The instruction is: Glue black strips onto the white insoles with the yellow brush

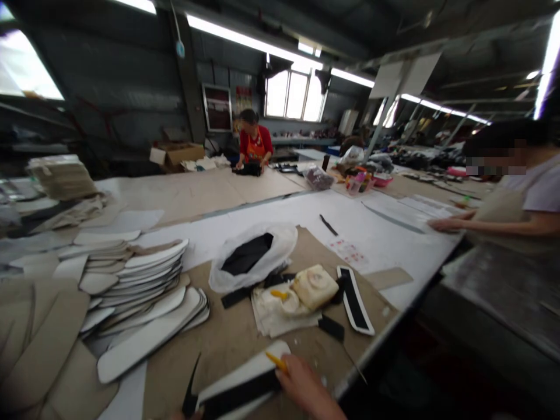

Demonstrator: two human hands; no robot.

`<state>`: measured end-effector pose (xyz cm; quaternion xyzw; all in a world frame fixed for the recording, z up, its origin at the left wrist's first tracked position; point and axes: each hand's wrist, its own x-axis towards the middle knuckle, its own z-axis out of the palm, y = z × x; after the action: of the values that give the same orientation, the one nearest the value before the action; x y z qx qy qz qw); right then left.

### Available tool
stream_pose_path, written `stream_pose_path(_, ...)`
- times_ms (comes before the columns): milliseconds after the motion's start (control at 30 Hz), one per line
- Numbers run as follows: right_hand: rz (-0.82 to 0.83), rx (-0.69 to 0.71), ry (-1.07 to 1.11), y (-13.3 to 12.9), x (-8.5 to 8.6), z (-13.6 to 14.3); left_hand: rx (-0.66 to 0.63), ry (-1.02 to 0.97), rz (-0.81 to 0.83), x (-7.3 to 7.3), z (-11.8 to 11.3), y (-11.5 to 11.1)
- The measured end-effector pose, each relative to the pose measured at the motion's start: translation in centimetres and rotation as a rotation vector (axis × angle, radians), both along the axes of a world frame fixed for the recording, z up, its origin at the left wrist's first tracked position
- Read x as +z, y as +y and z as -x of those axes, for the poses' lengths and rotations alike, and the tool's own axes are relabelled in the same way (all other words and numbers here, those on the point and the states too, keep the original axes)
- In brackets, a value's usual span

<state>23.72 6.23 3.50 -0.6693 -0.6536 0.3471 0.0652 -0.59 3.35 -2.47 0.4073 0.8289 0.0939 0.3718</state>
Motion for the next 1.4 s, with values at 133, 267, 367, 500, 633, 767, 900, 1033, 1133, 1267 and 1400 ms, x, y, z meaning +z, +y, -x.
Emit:
stream_pose_path(133, 0.046, 0.028, -0.18, -0.3, -2.8, -1.0, -0.035, -0.045, 0.134, -0.9, 0.4, -3.5)
stream_pose_path(267, 0.017, -0.006, -0.273, 0.3, -3.8, -0.7, -0.015, -0.049, 0.163, -0.6, 0.2, -3.0)
stream_pose_path(367, 0.015, -0.013, -0.251, 0.7, -4.6, -0.7, -0.007, -0.048, 0.161, -0.2, 0.2, -2.7)
stream_pose_path(500, -0.01, -0.019, -0.194, 1.0, -6.1, -1.1, 0.009, -0.034, 0.163, -0.2, 0.2, -2.8)
stream_pose_path(633, -0.017, -0.027, -0.144, 1.5, -7.2, -1.4, 0.023, -0.019, 0.162, -0.6, 0.1, -2.8)
stream_pose_path(767, -0.012, -0.001, -0.111, 1.9, -7.8, -1.8, 0.041, -0.041, 0.156, -0.6, 0.1, -2.7)
stream_pose_path(900, 0.005, 0.021, -0.091, 2.2, -8.1, -2.0, 0.07, -0.079, 0.16, -0.3, 0.1, -2.6)
stream_pose_path(1033, 0.029, 0.036, -0.087, 2.4, -8.5, -2.2, 0.092, -0.072, 0.177, -0.1, 0.0, -2.6)
stream_pose_path(1133, 0.045, 0.049, -0.083, 2.5, -8.7, -2.3, 0.104, -0.058, 0.194, 0.0, -0.1, -2.6)
stream_pose_path(1267, 0.049, 0.053, -0.099, 2.6, -8.9, -2.3, 0.092, -0.051, 0.213, 0.2, -0.2, -2.5)
stream_pose_path(1400, 0.034, 0.02, -0.154, 2.5, -8.7, -2.2, 0.068, -0.05, 0.231, 0.1, -0.1, -2.3)
